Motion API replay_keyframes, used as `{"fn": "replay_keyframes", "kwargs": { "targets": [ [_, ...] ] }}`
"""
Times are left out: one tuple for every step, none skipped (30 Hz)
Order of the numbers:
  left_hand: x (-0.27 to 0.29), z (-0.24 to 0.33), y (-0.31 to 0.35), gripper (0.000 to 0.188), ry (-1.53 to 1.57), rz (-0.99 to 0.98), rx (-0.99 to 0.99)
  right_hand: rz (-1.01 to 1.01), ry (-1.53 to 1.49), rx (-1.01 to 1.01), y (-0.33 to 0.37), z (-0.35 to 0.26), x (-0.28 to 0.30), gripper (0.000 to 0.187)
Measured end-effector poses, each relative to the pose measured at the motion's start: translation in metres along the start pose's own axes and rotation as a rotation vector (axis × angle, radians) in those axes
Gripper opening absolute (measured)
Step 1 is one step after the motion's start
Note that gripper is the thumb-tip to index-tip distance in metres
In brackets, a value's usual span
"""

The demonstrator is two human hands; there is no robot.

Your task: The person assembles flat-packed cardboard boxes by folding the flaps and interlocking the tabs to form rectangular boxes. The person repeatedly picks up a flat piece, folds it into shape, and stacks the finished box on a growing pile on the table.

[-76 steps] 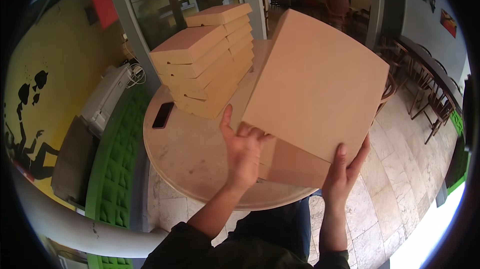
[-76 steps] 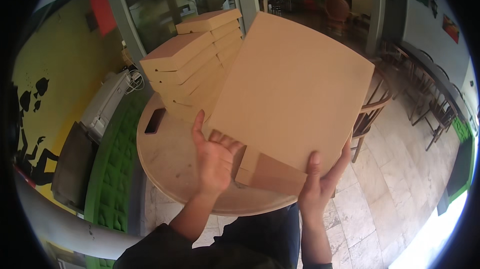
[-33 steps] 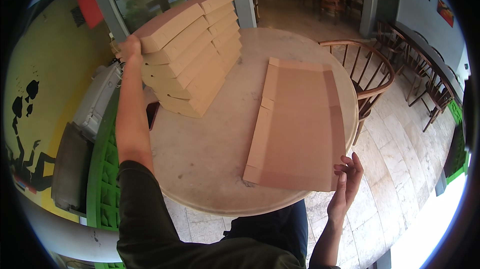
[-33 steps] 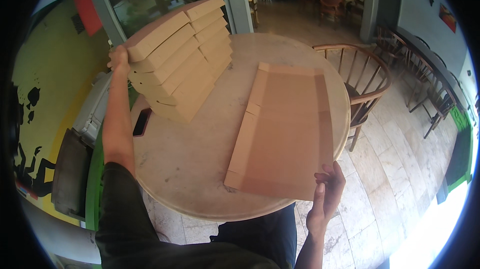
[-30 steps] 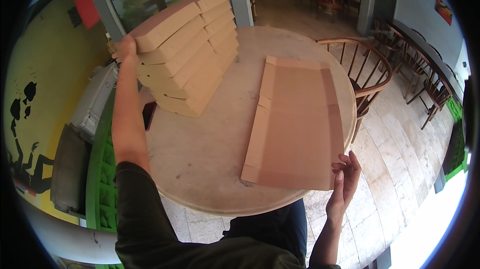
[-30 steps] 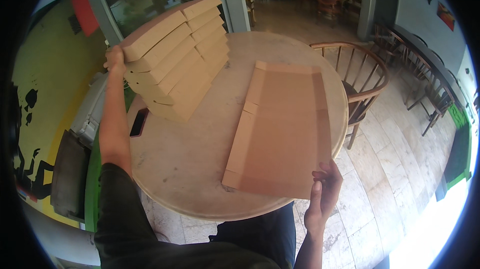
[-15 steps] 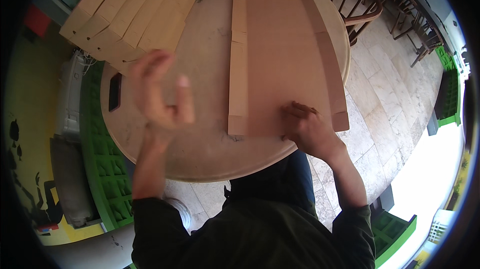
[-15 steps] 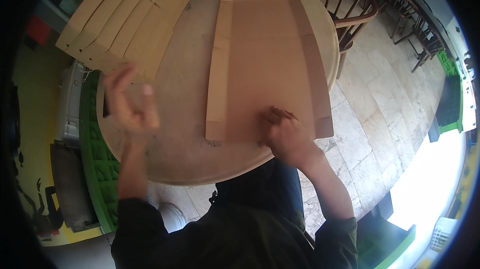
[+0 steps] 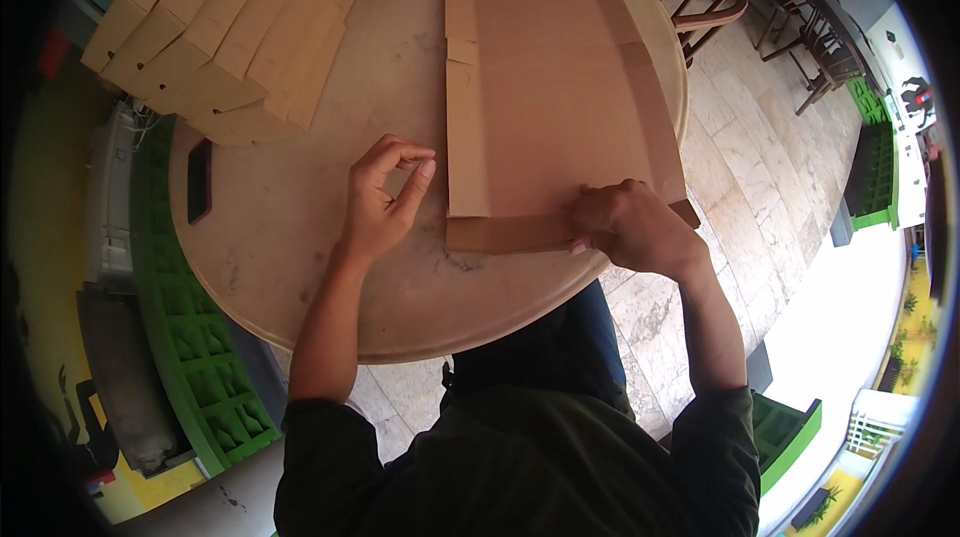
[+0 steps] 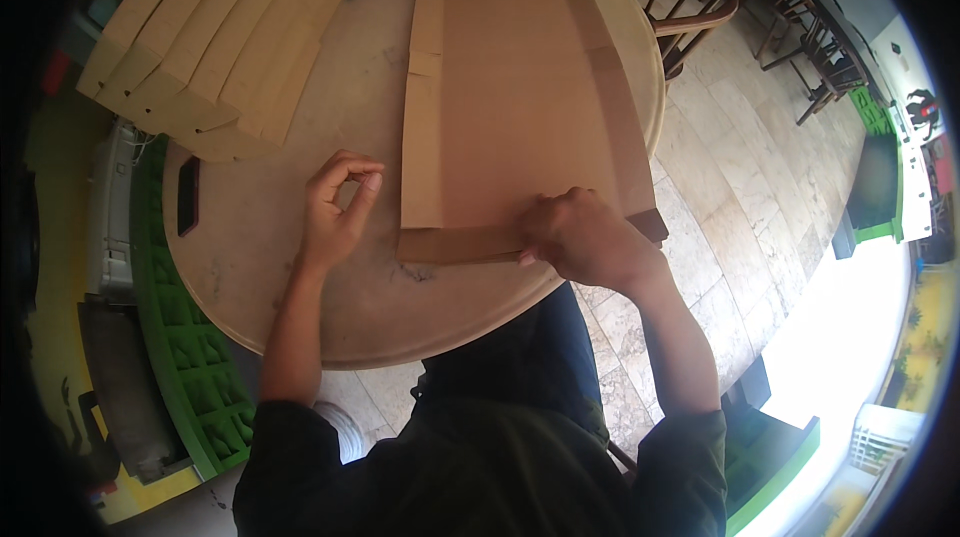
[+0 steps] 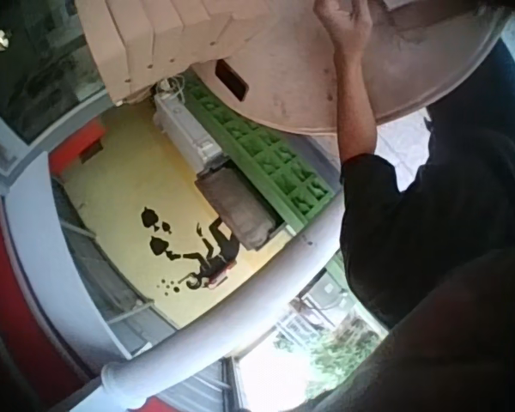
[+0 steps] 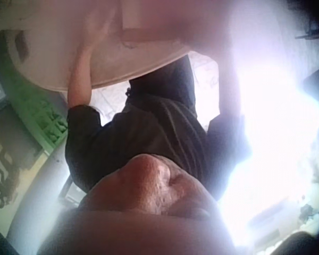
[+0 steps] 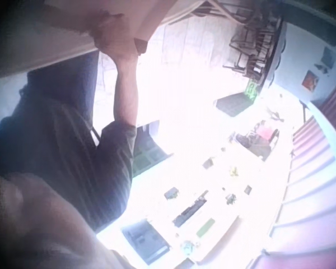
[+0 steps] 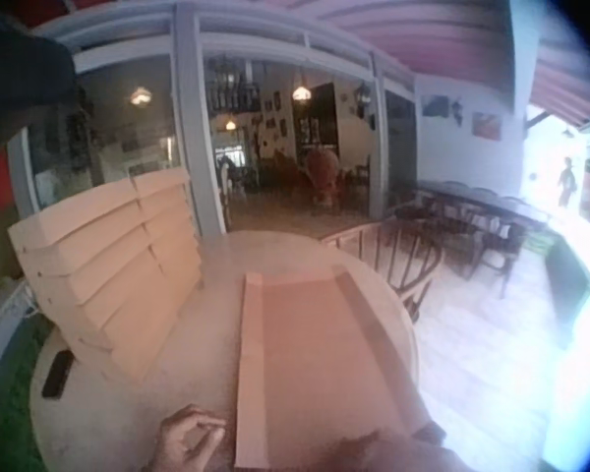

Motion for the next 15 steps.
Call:
{"fn": "replay_keyframes", "kwargs": {
  "targets": [
    [0.000, -0.002, 0.000, 0.008, 0.000, -0.004, 0.006, 0.008, -0.028, -0.007, 0.000, 0.000, 0.001, 0.018],
    [0.001, -0.004, 0.000, 0.008, -0.001, -0.009, 0.012, -0.002, -0.027, -0.021, -0.001, 0.001, 0.001, 0.019],
    [0.002, -0.004, 0.001, 0.008, -0.005, -0.013, 0.014, -0.006, -0.031, -0.027, -0.001, 0.002, 0.000, 0.020],
    [0.002, -0.003, 0.001, 0.008, -0.007, -0.023, 0.012, -0.007, -0.038, -0.024, -0.001, 0.002, 0.000, 0.020],
    [0.002, -0.002, 0.001, 0.009, -0.012, -0.034, 0.007, -0.006, -0.026, -0.027, -0.002, 0.002, 0.001, 0.021],
    [0.001, 0.000, 0.001, 0.009, -0.017, -0.041, 0.002, -0.002, -0.019, -0.022, -0.002, 0.002, 0.002, 0.023],
    [0.000, 0.002, 0.002, 0.009, -0.013, -0.048, 0.001, 0.002, -0.011, -0.016, -0.002, 0.001, 0.003, 0.024],
    [0.000, 0.003, 0.002, 0.009, -0.008, -0.052, 0.000, -0.006, -0.016, -0.039, -0.002, 0.004, 0.003, 0.026],
    [-0.001, 0.003, 0.002, 0.009, -0.005, -0.060, 0.010, -0.014, -0.021, -0.063, -0.002, 0.006, 0.003, 0.027],
    [-0.001, 0.005, 0.002, 0.009, -0.008, -0.061, -0.001, -0.022, -0.026, -0.086, -0.002, 0.008, 0.003, 0.028],
    [-0.001, 0.005, 0.001, 0.009, -0.014, -0.066, -0.001, -0.018, -0.028, -0.082, -0.002, 0.008, 0.004, 0.027],
    [-0.001, 0.007, 0.001, 0.009, -0.015, -0.066, -0.011, -0.014, -0.030, -0.078, -0.002, 0.007, 0.004, 0.025],
    [0.000, 0.007, 0.000, 0.009, -0.019, -0.057, -0.010, -0.010, -0.031, -0.073, -0.002, 0.006, 0.004, 0.023],
    [0.002, 0.010, -0.001, 0.010, -0.017, -0.045, -0.020, 0.014, -0.010, -0.066, -0.002, 0.005, 0.005, 0.021],
    [0.003, 0.013, -0.001, 0.010, -0.015, -0.032, -0.030, 0.039, 0.011, -0.059, -0.002, 0.004, 0.005, 0.020]
  ]
}}
Point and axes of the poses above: each hand's wrist, its own y-axis away from the middle knuckle, its own x-axis out of the back of the hand, z = x × y, the point moved 10 cm from there along -y, towards the middle knuckle, and after that the axes turned 15 degrees about -y, right-handed, at the moved point
